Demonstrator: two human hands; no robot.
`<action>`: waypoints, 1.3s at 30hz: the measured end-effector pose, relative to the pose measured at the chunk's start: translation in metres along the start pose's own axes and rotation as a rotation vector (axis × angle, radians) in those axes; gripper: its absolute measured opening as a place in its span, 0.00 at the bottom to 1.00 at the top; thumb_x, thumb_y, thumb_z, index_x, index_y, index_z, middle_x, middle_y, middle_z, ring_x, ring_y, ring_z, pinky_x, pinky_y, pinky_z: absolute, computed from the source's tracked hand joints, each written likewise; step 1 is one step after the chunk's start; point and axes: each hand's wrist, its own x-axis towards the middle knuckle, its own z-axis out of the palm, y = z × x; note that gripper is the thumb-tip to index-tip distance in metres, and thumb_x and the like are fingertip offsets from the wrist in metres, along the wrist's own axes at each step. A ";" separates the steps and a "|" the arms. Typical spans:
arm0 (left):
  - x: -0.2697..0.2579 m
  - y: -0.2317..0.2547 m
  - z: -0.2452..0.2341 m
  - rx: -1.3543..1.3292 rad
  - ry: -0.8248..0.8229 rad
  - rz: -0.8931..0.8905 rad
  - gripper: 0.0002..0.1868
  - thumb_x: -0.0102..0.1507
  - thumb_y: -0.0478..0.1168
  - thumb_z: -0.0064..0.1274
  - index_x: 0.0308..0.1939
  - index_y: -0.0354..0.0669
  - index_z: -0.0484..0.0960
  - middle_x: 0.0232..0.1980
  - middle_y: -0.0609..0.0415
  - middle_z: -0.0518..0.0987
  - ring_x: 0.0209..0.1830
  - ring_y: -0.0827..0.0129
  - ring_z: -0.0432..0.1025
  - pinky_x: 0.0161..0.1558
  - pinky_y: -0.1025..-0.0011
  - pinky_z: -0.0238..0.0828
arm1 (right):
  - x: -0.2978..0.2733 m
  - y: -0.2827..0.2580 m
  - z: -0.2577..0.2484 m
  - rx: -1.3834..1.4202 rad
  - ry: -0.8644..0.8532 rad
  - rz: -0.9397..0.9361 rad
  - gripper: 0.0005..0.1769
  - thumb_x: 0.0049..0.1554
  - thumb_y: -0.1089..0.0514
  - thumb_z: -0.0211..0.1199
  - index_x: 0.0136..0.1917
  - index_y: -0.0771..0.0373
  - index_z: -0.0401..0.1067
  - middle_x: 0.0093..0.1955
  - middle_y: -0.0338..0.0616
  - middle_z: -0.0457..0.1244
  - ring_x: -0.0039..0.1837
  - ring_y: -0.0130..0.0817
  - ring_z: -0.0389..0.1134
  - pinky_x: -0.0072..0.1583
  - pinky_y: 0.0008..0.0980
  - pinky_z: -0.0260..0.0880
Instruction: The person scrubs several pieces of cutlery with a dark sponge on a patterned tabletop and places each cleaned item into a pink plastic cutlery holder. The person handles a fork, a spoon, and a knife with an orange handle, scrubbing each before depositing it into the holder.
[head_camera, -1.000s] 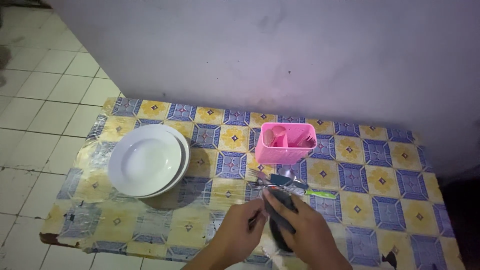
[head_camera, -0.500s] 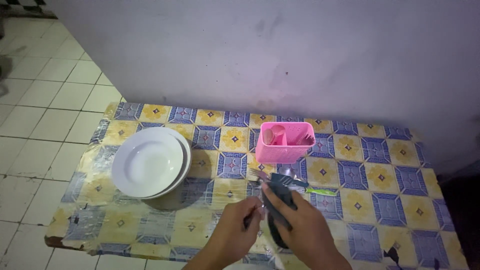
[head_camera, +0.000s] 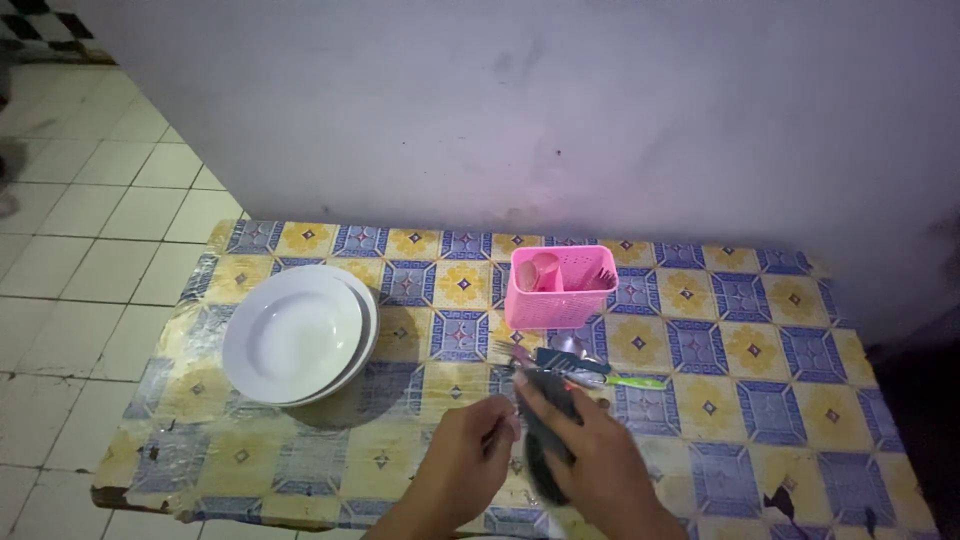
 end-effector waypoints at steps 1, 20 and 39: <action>-0.001 0.000 0.000 -0.005 0.006 -0.001 0.05 0.58 0.29 0.51 0.29 0.41 0.79 0.19 0.56 0.73 0.18 0.72 0.60 0.23 0.71 0.59 | 0.001 0.003 -0.004 -0.004 -0.004 -0.005 0.53 0.42 0.66 0.67 0.77 0.29 0.62 0.70 0.44 0.63 0.53 0.47 0.73 0.51 0.42 0.73; -0.002 0.018 0.003 0.377 -0.187 0.133 0.04 0.62 0.39 0.50 0.34 0.44 0.76 0.27 0.43 0.81 0.23 0.42 0.71 0.27 0.52 0.65 | -0.006 0.045 -0.032 0.437 0.160 0.306 0.25 0.52 0.56 0.60 0.63 0.57 0.79 0.62 0.42 0.74 0.62 0.36 0.75 0.64 0.35 0.69; 0.029 0.016 0.045 -0.329 0.037 0.004 0.11 0.66 0.40 0.49 0.48 0.39 0.79 0.43 0.50 0.82 0.39 0.68 0.76 0.44 0.70 0.75 | -0.007 0.000 0.025 0.726 0.462 0.750 0.20 0.62 0.53 0.59 0.56 0.73 0.77 0.47 0.52 0.72 0.45 0.34 0.68 0.50 0.29 0.68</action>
